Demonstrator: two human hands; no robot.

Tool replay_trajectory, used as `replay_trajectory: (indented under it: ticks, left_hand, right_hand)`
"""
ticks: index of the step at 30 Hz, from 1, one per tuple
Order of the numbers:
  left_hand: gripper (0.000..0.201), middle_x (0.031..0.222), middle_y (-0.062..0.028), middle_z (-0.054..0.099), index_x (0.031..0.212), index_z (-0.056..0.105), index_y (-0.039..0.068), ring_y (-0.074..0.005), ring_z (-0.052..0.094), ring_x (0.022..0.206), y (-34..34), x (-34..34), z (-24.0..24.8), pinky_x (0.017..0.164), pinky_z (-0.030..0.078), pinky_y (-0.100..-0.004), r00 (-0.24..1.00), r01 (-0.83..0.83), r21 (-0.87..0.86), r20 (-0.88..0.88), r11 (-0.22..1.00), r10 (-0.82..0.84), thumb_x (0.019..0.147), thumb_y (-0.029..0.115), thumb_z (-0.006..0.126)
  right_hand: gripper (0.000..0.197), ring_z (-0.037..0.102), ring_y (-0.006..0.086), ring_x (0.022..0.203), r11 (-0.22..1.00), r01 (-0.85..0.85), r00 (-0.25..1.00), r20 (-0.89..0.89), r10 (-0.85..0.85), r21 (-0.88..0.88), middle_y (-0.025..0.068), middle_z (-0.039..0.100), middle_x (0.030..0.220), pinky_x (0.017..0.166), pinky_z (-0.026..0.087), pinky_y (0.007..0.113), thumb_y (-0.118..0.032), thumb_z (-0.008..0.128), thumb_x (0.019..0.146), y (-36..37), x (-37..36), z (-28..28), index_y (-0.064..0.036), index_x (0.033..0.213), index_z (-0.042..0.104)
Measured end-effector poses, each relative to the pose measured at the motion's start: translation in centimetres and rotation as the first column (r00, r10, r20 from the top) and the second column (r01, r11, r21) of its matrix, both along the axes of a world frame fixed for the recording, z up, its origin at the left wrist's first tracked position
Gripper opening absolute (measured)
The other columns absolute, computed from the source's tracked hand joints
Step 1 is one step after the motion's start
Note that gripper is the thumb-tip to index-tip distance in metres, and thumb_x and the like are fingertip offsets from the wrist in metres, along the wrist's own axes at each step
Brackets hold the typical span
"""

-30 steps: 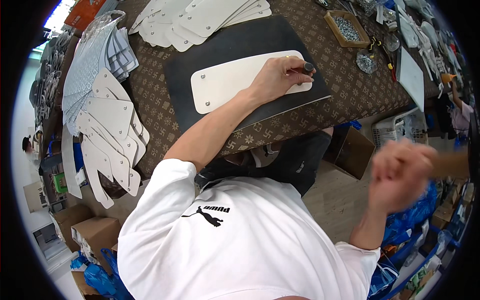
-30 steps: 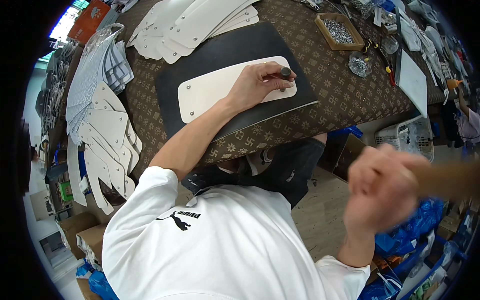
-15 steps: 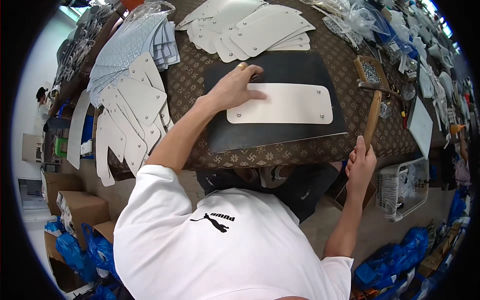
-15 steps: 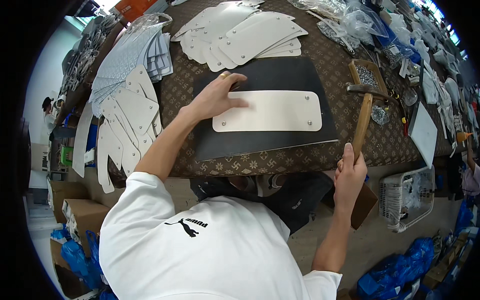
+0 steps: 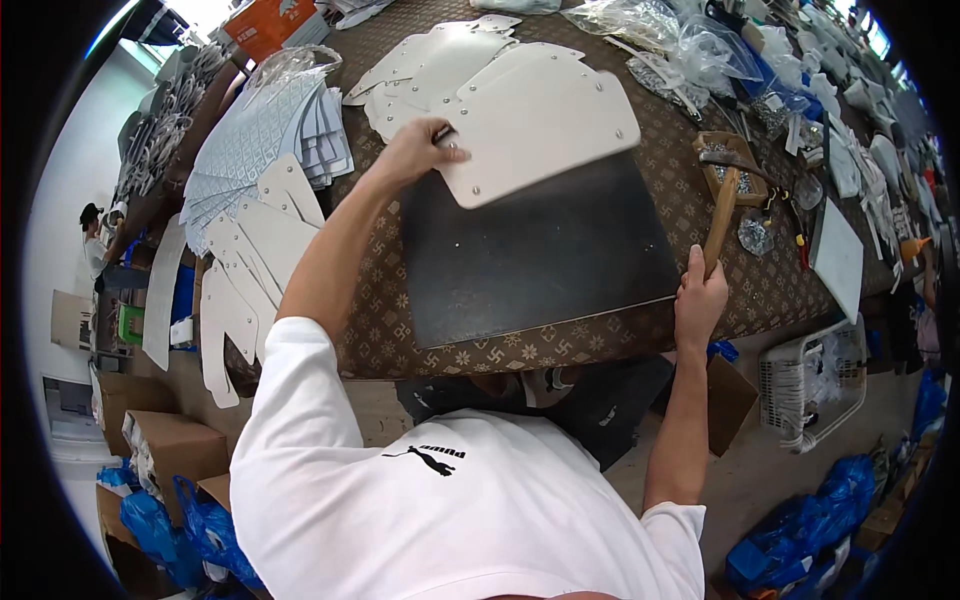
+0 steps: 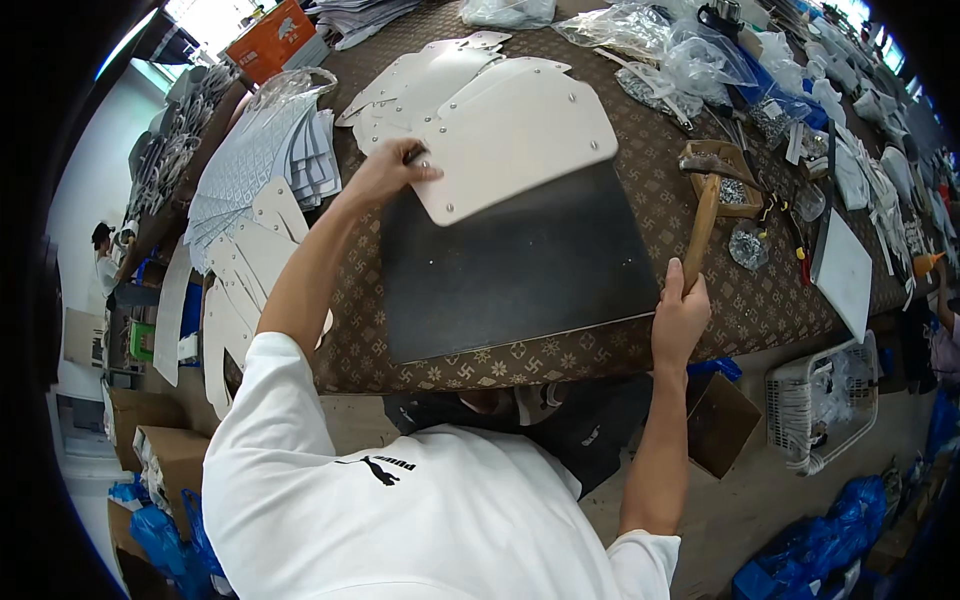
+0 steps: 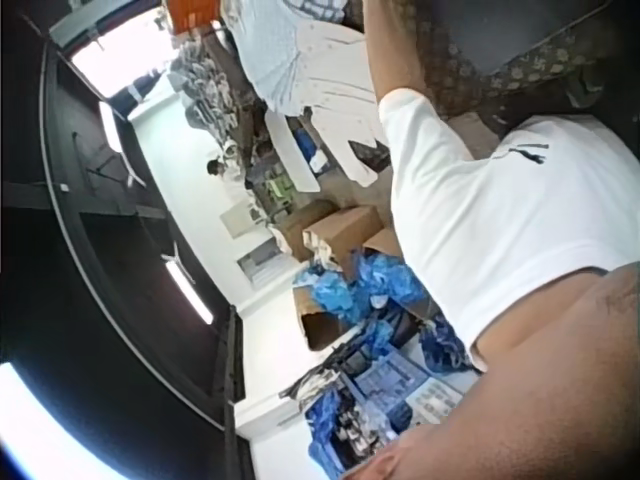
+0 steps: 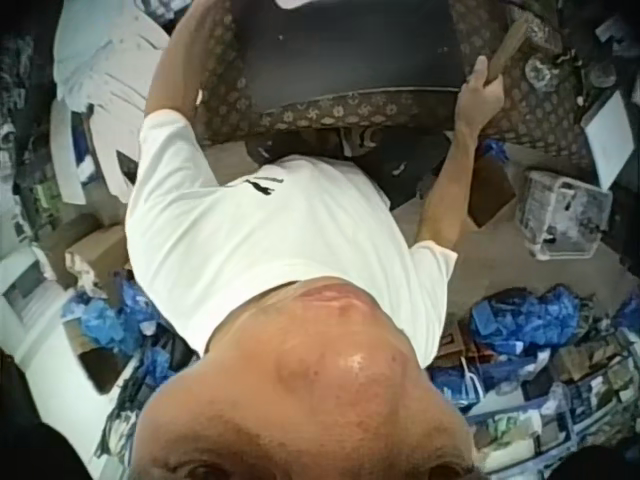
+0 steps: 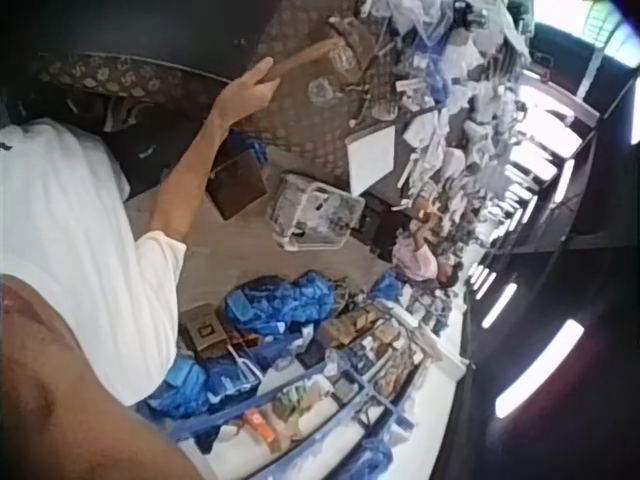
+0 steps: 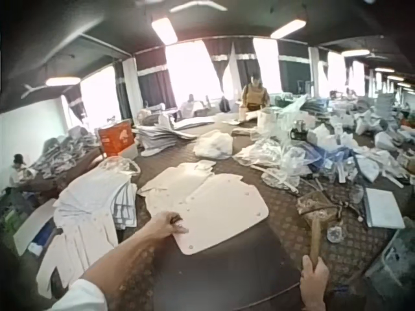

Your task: Manually hammering and assembling patterned fabric or leather templates on a factory workbench.

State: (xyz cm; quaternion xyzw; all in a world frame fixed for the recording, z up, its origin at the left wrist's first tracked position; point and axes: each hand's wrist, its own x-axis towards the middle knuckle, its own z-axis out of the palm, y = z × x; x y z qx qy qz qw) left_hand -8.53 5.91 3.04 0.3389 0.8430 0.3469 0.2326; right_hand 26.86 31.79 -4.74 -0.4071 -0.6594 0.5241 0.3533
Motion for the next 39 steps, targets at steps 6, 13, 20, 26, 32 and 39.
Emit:
replay_trajectory:
  ticks: [6,13,20,26,32,39]
  left_hand:
    - [0.048,0.138,-0.014,0.058,0.13,0.066,0.015,-0.0333,0.07,0.104,8.1,-1.4,0.1,0.091,0.056,-0.0439,0.69,-0.078,0.003,-0.721,0.997,0.057,0.089,0.037,0.075]
    - [0.038,0.152,-0.0142,0.049,0.134,0.063,0.026,-0.0324,0.071,0.106,13.1,-0.2,-5.9,0.086,0.059,-0.0439,0.607,0.116,-0.272,-0.742,0.955,-0.285,0.097,0.028,0.06]
    - [0.035,0.154,-0.0126,0.048,0.132,0.065,0.029,-0.0317,0.073,0.101,11.8,-6.5,-7.6,0.078,0.061,-0.0439,0.474,0.113,-0.2,-0.85,0.973,-0.23,0.099,0.023,0.053]
    - [0.034,0.153,-0.0104,0.05,0.132,0.065,0.027,-0.0304,0.072,0.107,9.2,-8.7,-4.5,0.08,0.061,-0.0451,0.602,-0.325,-0.223,-0.798,0.919,0.02,0.099,0.025,0.055]
    - [0.042,0.127,-0.011,0.067,0.129,0.066,0.017,-0.0315,0.07,0.107,-2.3,0.9,1.4,0.089,0.057,-0.0443,0.686,-0.257,-0.005,-0.705,0.966,0.179,0.087,0.015,0.066]
    - [0.037,0.108,-0.015,0.074,0.118,0.071,0.008,-0.0296,0.072,0.102,-28.7,10.1,1.1,0.086,0.056,-0.0419,0.293,-0.907,0.041,-0.653,0.418,0.699,0.093,0.037,0.07]
  right_hand:
    - [0.034,0.04,0.004,0.053,0.997,0.018,0.999,-0.049,-0.022,-0.077,-0.0055,0.043,0.064,0.047,0.034,0.024,-0.031,0.057,0.106,-0.3,0.2,0.7,-0.0058,0.083,0.054]
    - [0.032,0.033,0.0009,0.047,0.994,0.004,0.994,-0.111,-0.016,-0.107,-0.0085,0.036,0.062,0.04,0.026,0.022,-0.031,0.057,0.106,-0.1,0.1,0.3,-0.0116,0.083,0.048]
    - [0.031,0.029,-0.0002,0.044,0.985,-0.003,0.987,-0.159,-0.025,-0.171,-0.0097,0.033,0.06,0.037,0.022,0.021,-0.032,0.057,0.106,-0.7,-0.1,1.1,-0.0148,0.082,0.045]
    - [0.032,0.028,0.0004,0.044,0.981,-0.043,0.983,-0.186,0.007,-0.19,-0.0091,0.033,0.061,0.038,0.021,0.021,-0.033,0.058,0.106,-1.2,-0.4,1.0,-0.0152,0.083,0.044]
    - [0.032,0.029,0.0018,0.046,0.983,0.018,0.987,-0.151,-0.046,-0.185,-0.0079,0.035,0.063,0.038,0.023,0.023,-0.036,0.059,0.105,-1.1,0.8,1.0,-0.0128,0.086,0.048]
    - [0.033,0.031,0.0028,0.047,0.996,0.028,0.999,-0.036,-0.031,-0.082,-0.0072,0.037,0.064,0.039,0.026,0.024,-0.039,0.06,0.104,-1.5,0.2,1.6,-0.0112,0.088,0.053]
